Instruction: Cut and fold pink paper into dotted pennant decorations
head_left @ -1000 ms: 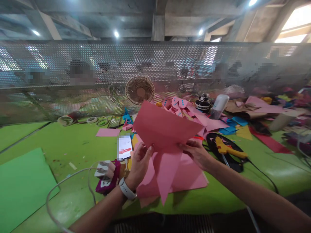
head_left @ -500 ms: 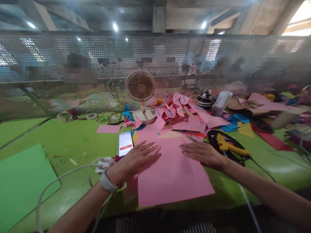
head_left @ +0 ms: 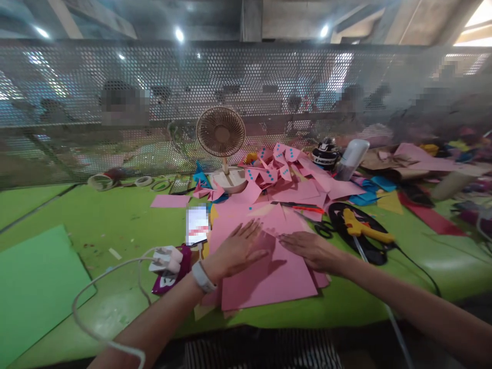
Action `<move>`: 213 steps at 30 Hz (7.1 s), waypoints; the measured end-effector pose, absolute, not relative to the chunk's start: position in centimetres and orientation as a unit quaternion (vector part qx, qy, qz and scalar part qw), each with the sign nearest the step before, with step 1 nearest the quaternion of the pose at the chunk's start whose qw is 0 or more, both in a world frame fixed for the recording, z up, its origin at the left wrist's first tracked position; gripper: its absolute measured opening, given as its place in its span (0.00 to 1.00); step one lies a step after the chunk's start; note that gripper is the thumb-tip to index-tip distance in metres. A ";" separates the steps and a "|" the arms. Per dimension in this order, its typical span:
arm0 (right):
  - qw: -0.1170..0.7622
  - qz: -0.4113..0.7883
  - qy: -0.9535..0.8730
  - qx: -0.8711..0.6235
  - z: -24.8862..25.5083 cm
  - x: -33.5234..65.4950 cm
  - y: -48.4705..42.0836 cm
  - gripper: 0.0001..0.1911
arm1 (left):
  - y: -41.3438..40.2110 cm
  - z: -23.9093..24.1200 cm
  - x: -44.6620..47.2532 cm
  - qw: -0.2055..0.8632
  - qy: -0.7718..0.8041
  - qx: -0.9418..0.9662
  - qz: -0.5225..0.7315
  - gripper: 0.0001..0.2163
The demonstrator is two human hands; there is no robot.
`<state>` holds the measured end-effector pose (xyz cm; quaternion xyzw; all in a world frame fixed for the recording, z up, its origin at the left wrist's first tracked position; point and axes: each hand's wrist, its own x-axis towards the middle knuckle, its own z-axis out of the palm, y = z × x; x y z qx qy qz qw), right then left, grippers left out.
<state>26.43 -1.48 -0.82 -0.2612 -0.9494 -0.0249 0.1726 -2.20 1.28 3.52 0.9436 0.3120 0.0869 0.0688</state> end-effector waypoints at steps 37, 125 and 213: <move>0.325 0.239 -0.708 -0.580 -0.6 23.5 -1.1 0.21 | -5.9 1.7 -1.1 0.074 0.323 0.935 0.127 0.39; 0.109 0.004 -0.920 -0.377 -2.5 23.1 -5.5 0.35 | -5.9 2.5 -5.6 -0.020 0.580 0.814 0.001 0.14; 0.059 0.200 -0.898 -0.387 1.0 18.8 -5.3 0.46 | -5.3 0.2 -2.1 0.025 0.359 0.930 0.070 0.35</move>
